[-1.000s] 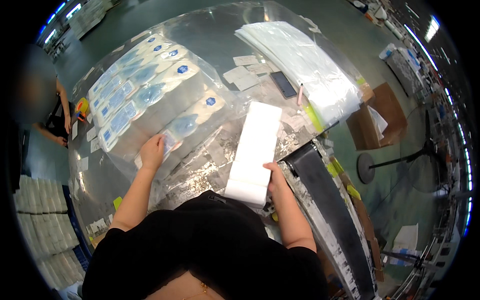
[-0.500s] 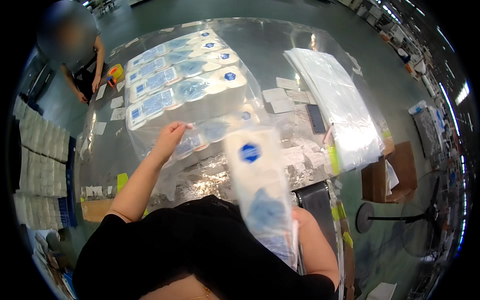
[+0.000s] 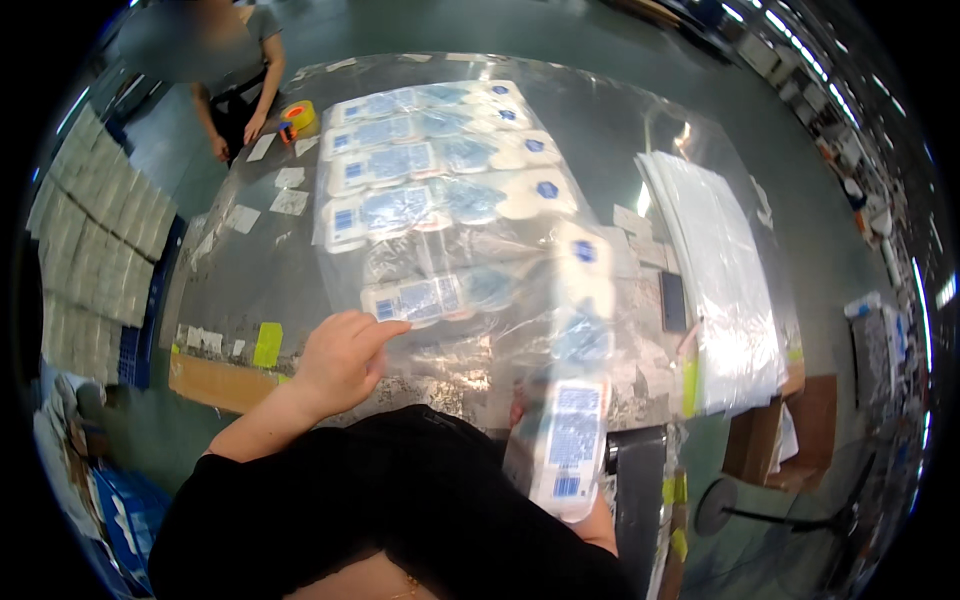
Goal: The person organizes multiple small rectangular items into rows, places them inside a large plastic bag, and then folds the top of the bag closed.
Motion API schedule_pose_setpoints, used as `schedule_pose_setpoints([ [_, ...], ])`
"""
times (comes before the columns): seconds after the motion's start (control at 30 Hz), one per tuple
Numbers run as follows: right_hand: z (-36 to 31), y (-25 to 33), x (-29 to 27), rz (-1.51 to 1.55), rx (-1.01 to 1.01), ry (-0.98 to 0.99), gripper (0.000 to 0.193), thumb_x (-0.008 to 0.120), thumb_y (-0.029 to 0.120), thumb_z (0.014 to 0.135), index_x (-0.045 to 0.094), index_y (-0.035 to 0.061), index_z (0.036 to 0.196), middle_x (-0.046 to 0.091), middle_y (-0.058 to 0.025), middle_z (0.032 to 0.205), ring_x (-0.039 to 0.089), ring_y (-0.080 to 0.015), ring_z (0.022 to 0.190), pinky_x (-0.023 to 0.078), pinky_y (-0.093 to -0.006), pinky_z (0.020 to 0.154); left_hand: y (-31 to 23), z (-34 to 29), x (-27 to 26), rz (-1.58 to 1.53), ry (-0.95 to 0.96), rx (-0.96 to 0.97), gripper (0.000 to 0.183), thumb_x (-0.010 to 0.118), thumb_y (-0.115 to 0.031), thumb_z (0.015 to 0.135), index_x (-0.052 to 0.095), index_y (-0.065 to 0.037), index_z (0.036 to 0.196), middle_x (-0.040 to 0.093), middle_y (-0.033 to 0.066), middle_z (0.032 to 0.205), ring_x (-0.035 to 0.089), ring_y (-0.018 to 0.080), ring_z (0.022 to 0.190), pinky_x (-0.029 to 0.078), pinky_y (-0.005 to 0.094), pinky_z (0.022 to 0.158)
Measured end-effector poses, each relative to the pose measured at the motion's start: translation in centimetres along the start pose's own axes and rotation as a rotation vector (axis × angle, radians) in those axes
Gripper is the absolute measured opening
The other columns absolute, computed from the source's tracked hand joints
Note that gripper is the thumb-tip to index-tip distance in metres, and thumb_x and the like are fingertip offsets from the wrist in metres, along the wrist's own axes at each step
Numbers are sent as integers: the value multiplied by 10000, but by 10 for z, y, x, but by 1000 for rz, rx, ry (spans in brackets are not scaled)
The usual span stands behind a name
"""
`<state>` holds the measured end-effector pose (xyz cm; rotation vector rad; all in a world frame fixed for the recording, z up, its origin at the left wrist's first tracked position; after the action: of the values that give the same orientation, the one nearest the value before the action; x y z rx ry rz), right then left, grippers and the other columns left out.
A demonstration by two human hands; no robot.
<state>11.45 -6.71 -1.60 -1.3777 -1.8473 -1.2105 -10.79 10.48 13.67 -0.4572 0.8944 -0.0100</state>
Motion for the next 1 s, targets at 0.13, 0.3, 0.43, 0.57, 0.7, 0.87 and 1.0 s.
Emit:
schedule_pose_setpoints([
  [0.13,27,-9,24,116,-158,-23,590,451,424,882,350,-10,1269,511,-185,1147,548,-337,993,480,-432,836,5,-16,0,-128,-68,-157,175,573,11,654,584,-75,806,519,73,651,498,277,569,394,345,518],
  [0.3,97,-3,60,-348,-99,-34,538,581,247,854,326,-33,1235,548,-190,1053,582,-291,937,510,-365,772,5,-26,-3,-231,6,-46,135,562,-14,655,576,-81,772,529,73,688,529,282,633,418,364,535],
  [0.43,87,15,41,-722,-239,-184,427,565,160,845,421,9,1217,597,-111,918,611,-233,805,487,-312,655,19,-66,1,-115,143,-164,170,568,-24,656,570,-75,819,544,97,774,533,283,722,433,360,619],
  [0.57,41,71,-55,-509,-791,-664,548,597,184,803,352,28,1269,541,-131,1061,556,-210,932,451,-283,658,34,-120,10,247,-202,-332,334,580,-43,677,550,-54,1010,532,141,918,531,276,874,425,335,777],
  [0.7,12,129,-100,-988,-1195,-1105,610,604,159,795,295,39,1307,402,-154,1240,457,-222,1068,441,-326,763,55,-149,38,-147,-442,-845,378,573,-64,755,499,-13,1123,531,126,1021,527,229,949,402,309,840],
  [0.87,41,161,-93,-1482,-1281,-747,420,610,112,779,469,37,1167,532,-123,1099,541,-177,905,451,-285,685,74,-154,59,-556,-343,-930,222,472,-118,864,561,6,1025,577,93,986,536,179,924,409,285,842],
  [1.0,86,123,-80,-1074,-906,-437,258,567,197,823,541,71,1047,581,-53,937,551,-134,795,443,-264,637,77,-131,63,-1059,-634,-1045,137,419,-88,807,537,-23,783,534,54,745,502,145,709,398,252,647],
])
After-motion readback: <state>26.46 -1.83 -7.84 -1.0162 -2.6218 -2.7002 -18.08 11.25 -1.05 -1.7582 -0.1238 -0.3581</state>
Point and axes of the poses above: each hand's wrist, its own z-axis towards the middle knuckle, its own x-axis out of the palm, y = z × x, the point moved 1 cm from there along z, towards the middle knuckle
